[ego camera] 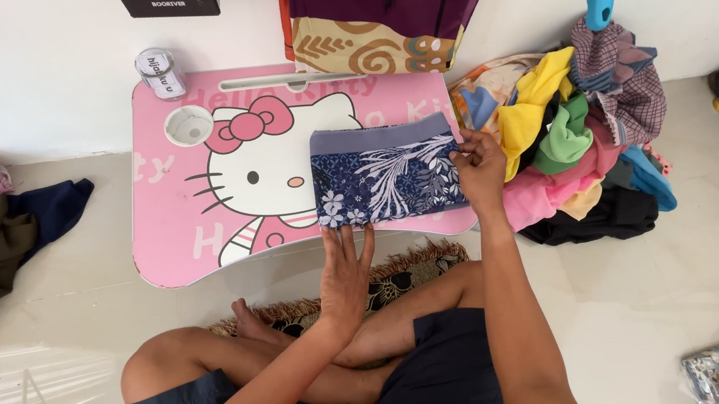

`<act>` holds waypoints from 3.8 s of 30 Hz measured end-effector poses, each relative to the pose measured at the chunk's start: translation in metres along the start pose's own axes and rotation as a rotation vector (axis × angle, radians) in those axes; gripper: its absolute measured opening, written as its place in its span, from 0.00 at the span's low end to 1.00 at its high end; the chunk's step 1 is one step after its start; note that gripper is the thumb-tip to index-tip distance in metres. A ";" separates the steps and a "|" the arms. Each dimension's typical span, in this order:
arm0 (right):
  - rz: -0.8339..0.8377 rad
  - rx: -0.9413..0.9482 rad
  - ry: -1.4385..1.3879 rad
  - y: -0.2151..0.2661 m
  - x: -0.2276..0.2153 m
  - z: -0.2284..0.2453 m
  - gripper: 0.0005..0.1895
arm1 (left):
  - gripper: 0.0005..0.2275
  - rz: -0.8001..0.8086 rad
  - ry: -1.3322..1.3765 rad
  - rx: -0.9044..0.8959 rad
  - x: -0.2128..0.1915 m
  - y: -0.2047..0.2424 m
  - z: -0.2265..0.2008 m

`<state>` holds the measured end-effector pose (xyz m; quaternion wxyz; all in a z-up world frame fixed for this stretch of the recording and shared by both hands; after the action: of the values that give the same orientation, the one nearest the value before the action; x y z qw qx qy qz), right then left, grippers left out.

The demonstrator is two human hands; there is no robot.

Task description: Cleaning a piece of fabric with a lint roller, folding it, and applying a label.

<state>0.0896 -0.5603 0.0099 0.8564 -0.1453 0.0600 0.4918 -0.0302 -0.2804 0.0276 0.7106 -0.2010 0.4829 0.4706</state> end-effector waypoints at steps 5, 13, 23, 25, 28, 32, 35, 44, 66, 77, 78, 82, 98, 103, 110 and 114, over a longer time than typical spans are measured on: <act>0.040 -0.007 0.039 0.003 0.002 -0.029 0.24 | 0.39 0.018 0.001 0.040 0.008 -0.004 -0.003; 0.071 0.020 0.018 -0.026 0.011 -0.027 0.26 | 0.38 0.028 0.013 0.047 0.012 -0.007 -0.004; -0.013 -0.054 0.114 -0.027 0.010 -0.049 0.20 | 0.37 -0.004 0.052 0.016 0.013 -0.004 -0.005; -0.022 -0.069 0.140 -0.026 0.010 -0.042 0.20 | 0.38 0.004 0.072 0.010 0.013 -0.005 -0.005; -0.020 -0.129 0.246 -0.019 0.012 -0.025 0.19 | 0.38 -0.009 0.076 -0.037 0.016 -0.003 -0.006; 0.002 -0.186 0.324 -0.012 0.017 -0.006 0.18 | 0.39 -0.009 0.081 -0.027 0.015 0.000 -0.005; 0.006 -0.234 0.399 -0.005 0.017 0.006 0.17 | 0.40 -0.027 0.085 -0.012 0.025 -0.001 -0.007; -0.035 -0.575 0.674 0.011 0.017 0.044 0.18 | 0.34 -0.370 0.356 0.031 0.037 0.008 0.004; 0.763 -0.627 0.929 0.040 0.167 0.055 0.43 | 0.16 -0.835 0.951 0.004 0.028 0.044 0.056; 1.007 -0.958 0.514 0.038 0.193 0.082 0.39 | 0.25 -0.742 1.364 -0.475 0.071 0.013 0.154; 0.968 -0.878 0.527 0.039 0.188 0.080 0.34 | 0.26 -0.693 1.460 -0.453 0.072 0.009 0.155; 0.926 -0.707 0.488 0.054 0.180 0.076 0.31 | 0.30 -0.600 1.524 -0.421 0.081 -0.002 0.153; 0.967 -0.798 0.550 0.040 0.186 0.081 0.35 | 0.23 -0.449 1.315 -0.479 0.092 -0.010 0.136; 1.027 -0.814 0.632 0.037 0.187 0.081 0.39 | 0.19 -0.585 1.188 -0.533 0.086 -0.004 0.121; 0.915 -0.691 0.741 0.040 0.174 0.070 0.41 | 0.18 -0.629 1.182 -0.548 0.076 0.009 0.119; 0.853 -0.632 0.751 0.017 0.170 0.050 0.40 | 0.20 -0.643 1.113 -0.557 0.083 0.004 0.115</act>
<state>0.1598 -0.3963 0.0125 0.4228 -0.5156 0.2601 0.6984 0.0307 -0.1535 0.0075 0.3837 -0.7196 0.5531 0.1705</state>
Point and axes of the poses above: each hand's wrist, its own y-axis away from the middle knuckle, its own x-axis out of the palm, z = x × y, the point moved 4 cm from there along -y, towards the middle knuckle
